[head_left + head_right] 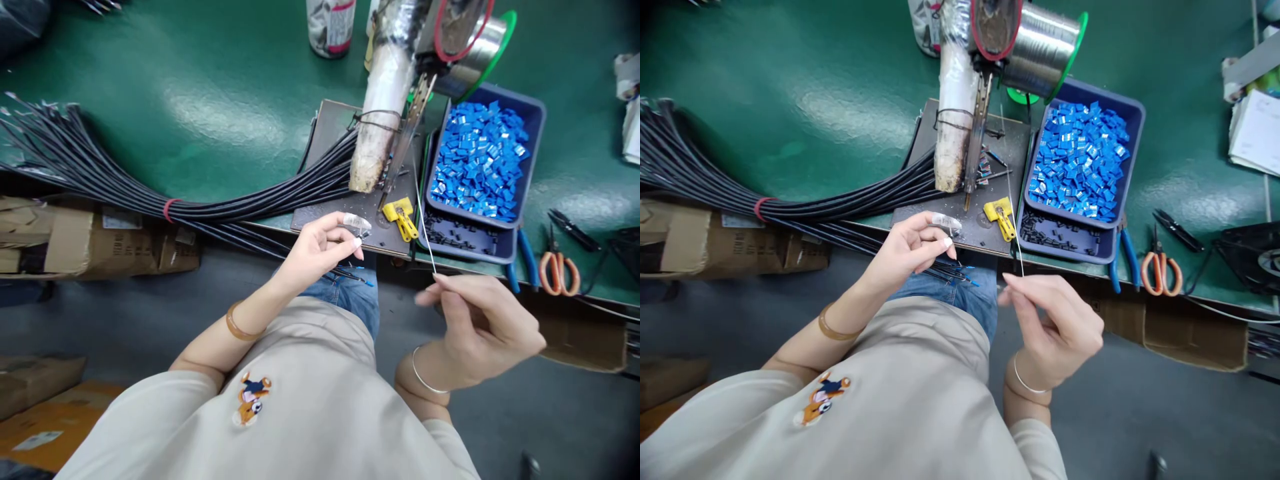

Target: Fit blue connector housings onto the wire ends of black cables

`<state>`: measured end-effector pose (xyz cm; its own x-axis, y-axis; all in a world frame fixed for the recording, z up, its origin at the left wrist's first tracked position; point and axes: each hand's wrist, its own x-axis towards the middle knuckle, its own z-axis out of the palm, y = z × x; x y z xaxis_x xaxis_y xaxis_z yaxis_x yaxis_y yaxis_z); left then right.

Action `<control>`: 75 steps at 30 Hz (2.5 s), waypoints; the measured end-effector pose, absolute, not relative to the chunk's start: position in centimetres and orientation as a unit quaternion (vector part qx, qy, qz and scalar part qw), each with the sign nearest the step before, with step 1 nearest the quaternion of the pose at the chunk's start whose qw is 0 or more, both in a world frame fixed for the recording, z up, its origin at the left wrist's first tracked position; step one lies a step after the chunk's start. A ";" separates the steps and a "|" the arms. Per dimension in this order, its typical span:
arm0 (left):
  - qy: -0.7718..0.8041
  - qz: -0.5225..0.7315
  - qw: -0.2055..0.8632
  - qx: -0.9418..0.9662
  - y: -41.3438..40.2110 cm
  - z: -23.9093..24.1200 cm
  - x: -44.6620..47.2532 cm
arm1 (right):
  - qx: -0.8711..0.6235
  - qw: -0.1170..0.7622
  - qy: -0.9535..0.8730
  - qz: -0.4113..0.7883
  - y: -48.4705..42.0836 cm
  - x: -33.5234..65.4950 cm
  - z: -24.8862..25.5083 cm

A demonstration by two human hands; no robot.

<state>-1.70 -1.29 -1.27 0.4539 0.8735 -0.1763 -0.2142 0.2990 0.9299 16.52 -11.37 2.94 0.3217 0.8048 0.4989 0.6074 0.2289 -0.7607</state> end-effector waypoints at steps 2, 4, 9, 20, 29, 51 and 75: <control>0.355 0.376 0.722 0.460 -1.2 -1.2 -1.7 | -0.605 0.548 -0.570 0.097 -11.7 16.1 2.9; 0.347 0.373 0.727 0.460 -1.2 -1.1 -1.6 | -0.619 0.528 -0.575 0.087 -11.6 15.8 2.4; 0.366 0.383 0.701 0.478 -1.5 -1.1 -1.2 | -0.662 0.454 -0.589 0.090 -9.7 14.7 1.0; 0.366 0.425 0.676 0.478 -1.7 -0.5 -0.4 | -0.638 0.457 -0.607 0.124 -8.4 14.0 -0.1; 0.357 0.414 0.696 0.466 -1.6 -0.8 -0.7 | -0.637 0.508 -0.542 0.205 -7.8 13.4 -0.3; 0.347 0.355 0.726 0.476 -1.6 -0.8 -1.9 | -0.596 0.474 -0.634 0.136 -7.4 12.5 0.0; 0.360 0.387 0.800 0.284 -0.5 -0.7 -2.6 | -0.718 0.166 -0.675 0.036 2.7 30.5 1.6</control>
<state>-2.56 -0.53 -0.74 0.4416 0.8230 -0.3573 -0.4142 0.5403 0.7325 30.54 2.75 1.59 0.0871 0.9812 0.1724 0.9574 -0.0346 -0.2867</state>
